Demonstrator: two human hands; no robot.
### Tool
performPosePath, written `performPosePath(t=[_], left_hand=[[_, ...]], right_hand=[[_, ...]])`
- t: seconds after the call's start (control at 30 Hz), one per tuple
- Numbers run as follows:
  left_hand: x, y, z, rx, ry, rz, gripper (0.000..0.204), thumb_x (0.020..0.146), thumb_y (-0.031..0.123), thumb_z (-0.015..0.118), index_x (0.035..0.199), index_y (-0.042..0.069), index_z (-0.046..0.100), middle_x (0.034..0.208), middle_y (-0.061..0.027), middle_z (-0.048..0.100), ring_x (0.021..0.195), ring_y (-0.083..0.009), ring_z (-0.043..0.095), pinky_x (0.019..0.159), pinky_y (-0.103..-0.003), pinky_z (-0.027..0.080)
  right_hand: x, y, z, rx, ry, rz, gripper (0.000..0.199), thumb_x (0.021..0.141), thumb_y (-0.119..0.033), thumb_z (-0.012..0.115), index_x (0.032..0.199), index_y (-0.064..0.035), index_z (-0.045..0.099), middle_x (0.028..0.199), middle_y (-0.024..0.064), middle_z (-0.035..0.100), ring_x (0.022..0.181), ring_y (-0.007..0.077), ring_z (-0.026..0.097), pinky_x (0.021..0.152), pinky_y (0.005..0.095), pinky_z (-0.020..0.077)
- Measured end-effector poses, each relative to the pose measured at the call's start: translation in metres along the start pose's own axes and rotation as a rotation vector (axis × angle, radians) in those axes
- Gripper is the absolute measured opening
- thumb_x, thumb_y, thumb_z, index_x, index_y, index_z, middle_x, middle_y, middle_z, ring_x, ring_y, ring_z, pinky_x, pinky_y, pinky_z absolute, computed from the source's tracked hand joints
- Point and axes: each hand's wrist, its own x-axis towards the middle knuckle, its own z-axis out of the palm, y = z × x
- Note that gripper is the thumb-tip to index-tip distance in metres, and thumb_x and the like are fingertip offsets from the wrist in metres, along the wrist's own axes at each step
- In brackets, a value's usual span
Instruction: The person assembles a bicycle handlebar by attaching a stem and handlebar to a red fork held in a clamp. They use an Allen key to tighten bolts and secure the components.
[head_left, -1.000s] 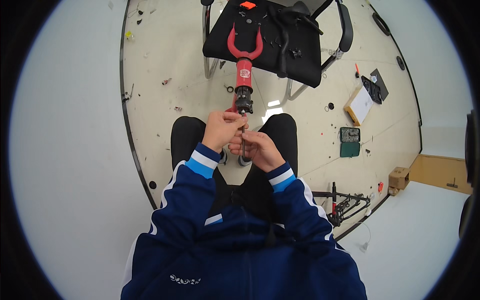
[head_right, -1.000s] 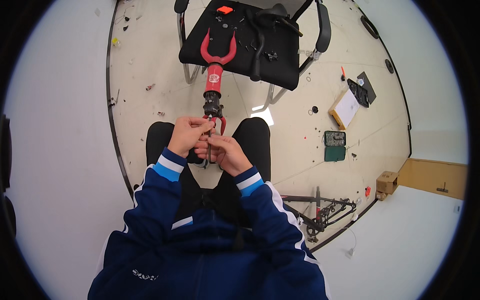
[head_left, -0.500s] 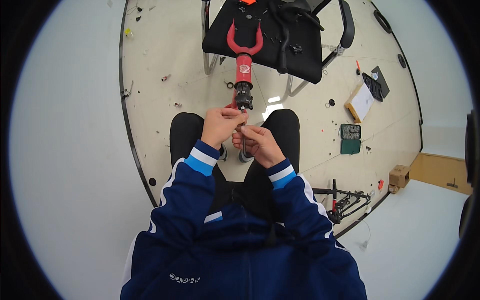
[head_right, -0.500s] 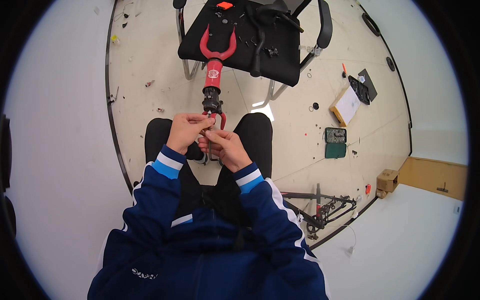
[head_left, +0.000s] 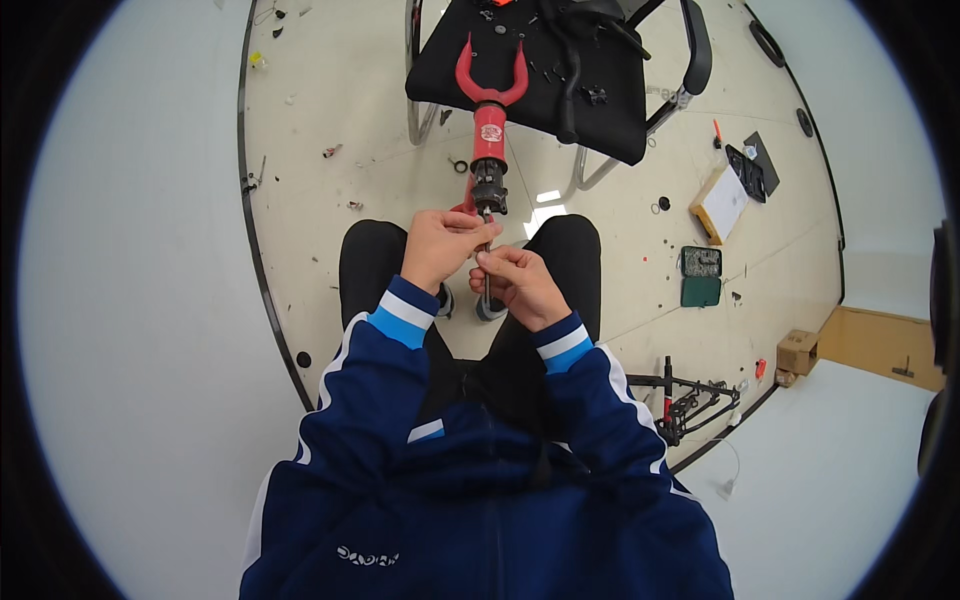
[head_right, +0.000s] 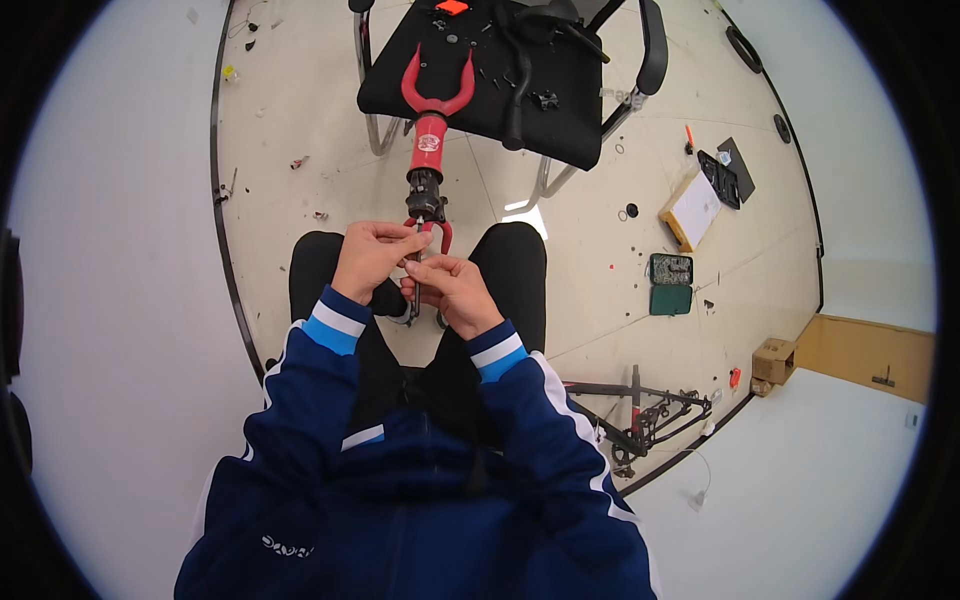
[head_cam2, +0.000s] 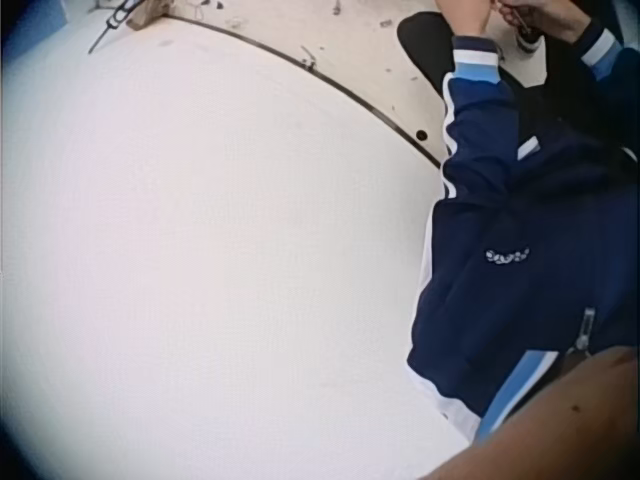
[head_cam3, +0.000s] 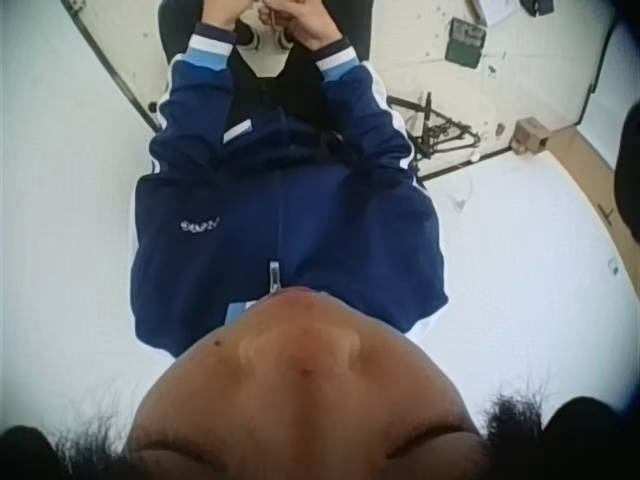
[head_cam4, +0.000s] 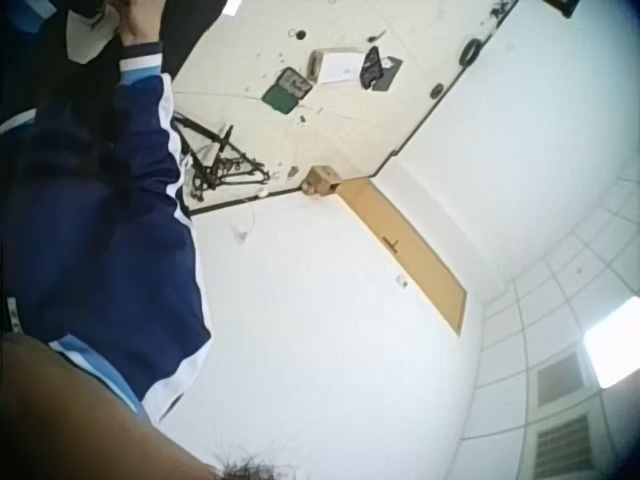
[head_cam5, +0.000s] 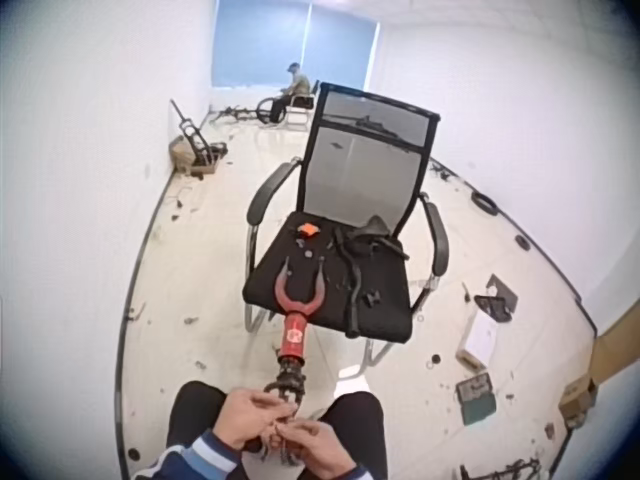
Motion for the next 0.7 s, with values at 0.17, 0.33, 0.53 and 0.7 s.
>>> performPosePath(t=[0.17, 0.33, 0.53, 0.7], left_hand=[[0.004, 0.0, -0.003, -0.09, -0.079, -0.039, 0.017, 0.089, 0.009, 0.072, 0.092, -0.007, 0.072, 0.08, -0.0098, 0.071, 0.064, -0.0112, 0.062, 0.058, -0.024, 0.05], [0.002, -0.002, -0.005, -0.142, -0.15, -0.086, 0.019, 0.094, 0.008, 0.064, 0.103, -0.008, 0.07, 0.088, -0.0113, 0.072, 0.069, -0.0113, 0.063, 0.063, -0.026, 0.051], [0.0, 0.002, -0.005, 0.002, -0.072, 0.021, 0.02, 0.089, 0.012, 0.072, 0.09, -0.007, 0.073, 0.08, -0.0093, 0.071, 0.069, -0.0131, 0.064, 0.066, -0.027, 0.052], [0.0, -0.003, -0.002, -0.057, -0.073, 0.029, 0.017, 0.086, 0.009, 0.075, 0.085, -0.008, 0.073, 0.077, -0.0089, 0.071, 0.068, -0.0135, 0.065, 0.063, -0.028, 0.052]], right_hand=[[-0.004, -0.012, 0.01, 0.138, -0.037, 0.027, 0.03, 0.098, -0.023, 0.062, 0.113, 0.0032, 0.064, 0.099, 0.0147, 0.072, 0.091, 0.0227, 0.07, 0.086, 0.0356, 0.0562], [-0.003, -0.007, 0.001, 0.122, -0.142, 0.005, 0.033, 0.099, -0.022, 0.062, 0.117, 0.006, 0.064, 0.102, 0.0159, 0.072, 0.094, 0.0242, 0.071, 0.09, 0.0372, 0.0572], [-0.002, -0.004, -0.002, 0.071, -0.001, 0.026, 0.023, 0.095, -0.018, 0.068, 0.104, 0.003, 0.068, 0.092, 0.0119, 0.072, 0.085, 0.0206, 0.071, 0.081, 0.034, 0.058], [0.003, -0.002, -0.003, 0.062, -0.01, 0.001, 0.021, 0.094, -0.018, 0.071, 0.102, 0.0008, 0.068, 0.091, 0.009, 0.071, 0.085, 0.0187, 0.07, 0.08, 0.0328, 0.0579]])
